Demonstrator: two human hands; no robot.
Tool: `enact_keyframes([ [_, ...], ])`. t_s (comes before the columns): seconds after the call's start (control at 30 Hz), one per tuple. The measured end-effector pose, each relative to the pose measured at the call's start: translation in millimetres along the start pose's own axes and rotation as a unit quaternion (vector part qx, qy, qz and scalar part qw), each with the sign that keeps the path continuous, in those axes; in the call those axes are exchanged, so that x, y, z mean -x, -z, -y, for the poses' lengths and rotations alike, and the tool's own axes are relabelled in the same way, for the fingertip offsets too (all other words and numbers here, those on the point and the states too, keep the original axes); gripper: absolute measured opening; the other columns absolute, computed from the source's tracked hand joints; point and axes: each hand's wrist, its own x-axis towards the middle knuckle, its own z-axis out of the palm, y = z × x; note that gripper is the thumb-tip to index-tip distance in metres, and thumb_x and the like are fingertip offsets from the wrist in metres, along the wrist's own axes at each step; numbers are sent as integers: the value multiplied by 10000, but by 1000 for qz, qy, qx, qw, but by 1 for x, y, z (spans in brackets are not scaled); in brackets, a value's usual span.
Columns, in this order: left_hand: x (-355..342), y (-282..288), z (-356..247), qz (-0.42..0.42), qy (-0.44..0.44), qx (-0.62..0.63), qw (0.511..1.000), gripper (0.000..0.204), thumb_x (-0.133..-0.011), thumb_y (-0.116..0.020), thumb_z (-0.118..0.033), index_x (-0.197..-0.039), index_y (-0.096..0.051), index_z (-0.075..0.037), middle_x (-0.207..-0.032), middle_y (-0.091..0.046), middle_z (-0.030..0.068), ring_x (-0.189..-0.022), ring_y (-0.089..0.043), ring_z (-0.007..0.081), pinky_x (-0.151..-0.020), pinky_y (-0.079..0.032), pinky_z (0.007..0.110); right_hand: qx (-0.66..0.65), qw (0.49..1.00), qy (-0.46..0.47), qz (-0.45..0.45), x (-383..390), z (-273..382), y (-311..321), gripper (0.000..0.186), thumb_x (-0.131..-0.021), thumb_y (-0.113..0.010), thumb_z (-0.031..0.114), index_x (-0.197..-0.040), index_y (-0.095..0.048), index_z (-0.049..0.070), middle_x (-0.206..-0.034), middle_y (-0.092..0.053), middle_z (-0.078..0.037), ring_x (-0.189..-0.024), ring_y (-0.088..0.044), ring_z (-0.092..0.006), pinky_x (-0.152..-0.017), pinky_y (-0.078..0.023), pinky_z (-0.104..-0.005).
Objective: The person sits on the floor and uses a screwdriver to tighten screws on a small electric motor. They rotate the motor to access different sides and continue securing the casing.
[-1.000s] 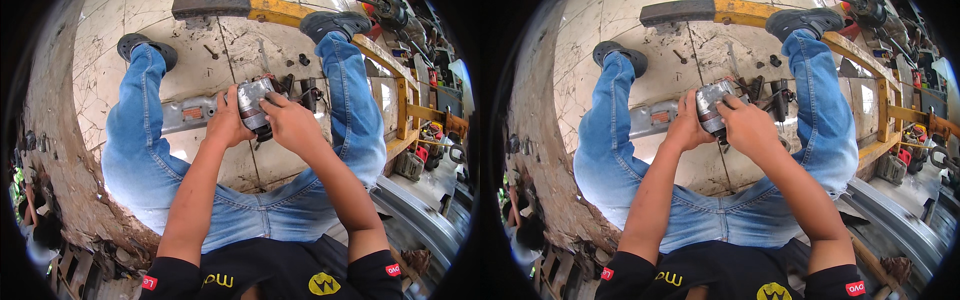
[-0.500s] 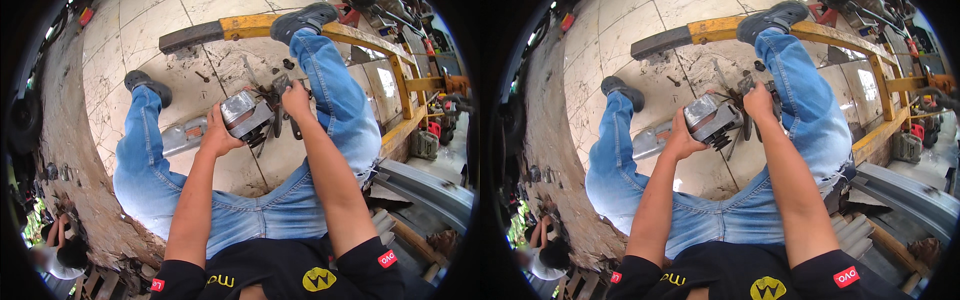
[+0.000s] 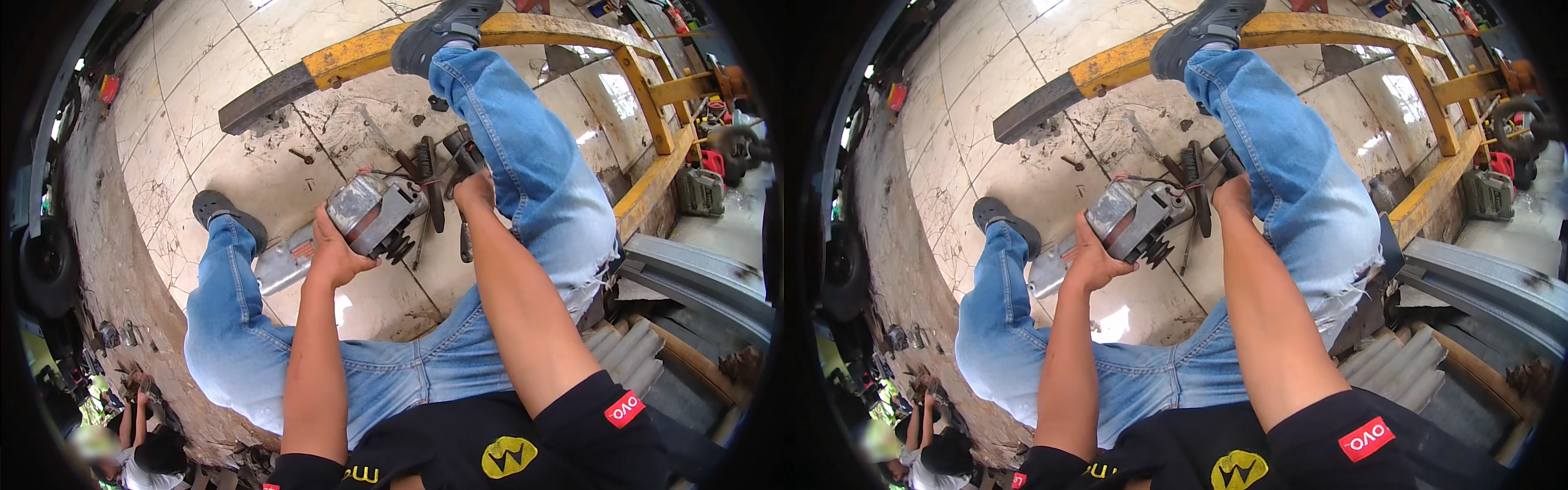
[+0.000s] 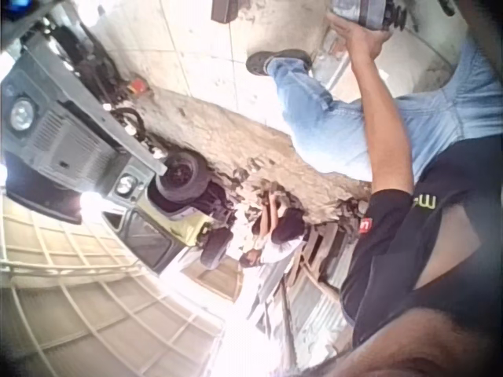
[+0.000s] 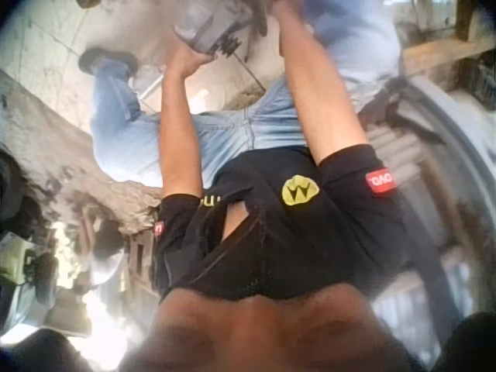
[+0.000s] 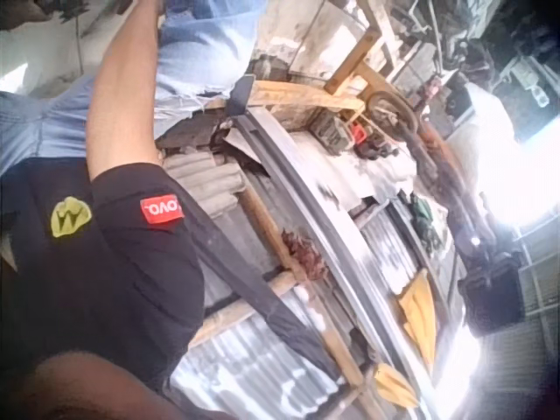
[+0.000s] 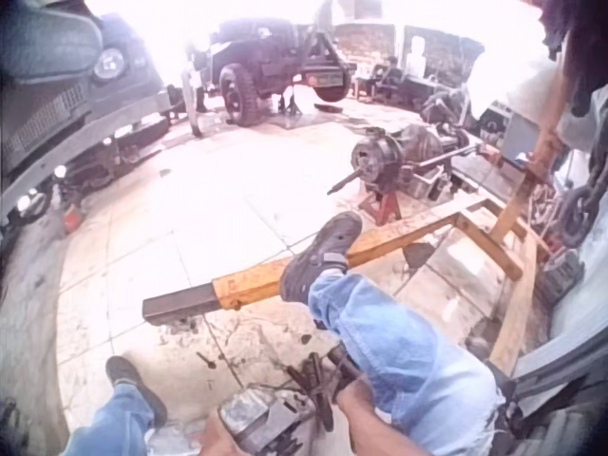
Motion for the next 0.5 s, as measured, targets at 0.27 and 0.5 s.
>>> enact_keyframes([
  [0.27, 7, -3, -9, -5, 31, 24, 999, 1430, -499, -968, -235, -1533, 13, -122, -1537, -191, 261, -1333, -453, 446, -1061, -488, 449, 180, 924, 327, 86, -36, 87, -40, 283, -890, -605, 148, -1127, -706, 33, -1175, -683, -244, -1125, -649, -399, -963, -523, -454],
  [0.5, 10, -1, -4, -10, 65, 53, 996, 1359, -507, -929, -175, -1540, -45, -172, -1552, -181, 270, -1200, -573, 483, -957, -556, 475, 394, 869, 282, 98, -46, 92, -85, 339, -854, -689, 262, -1117, -735, 52, -1229, -684, -188, -1142, -657, -354, -945, -539, -447],
])
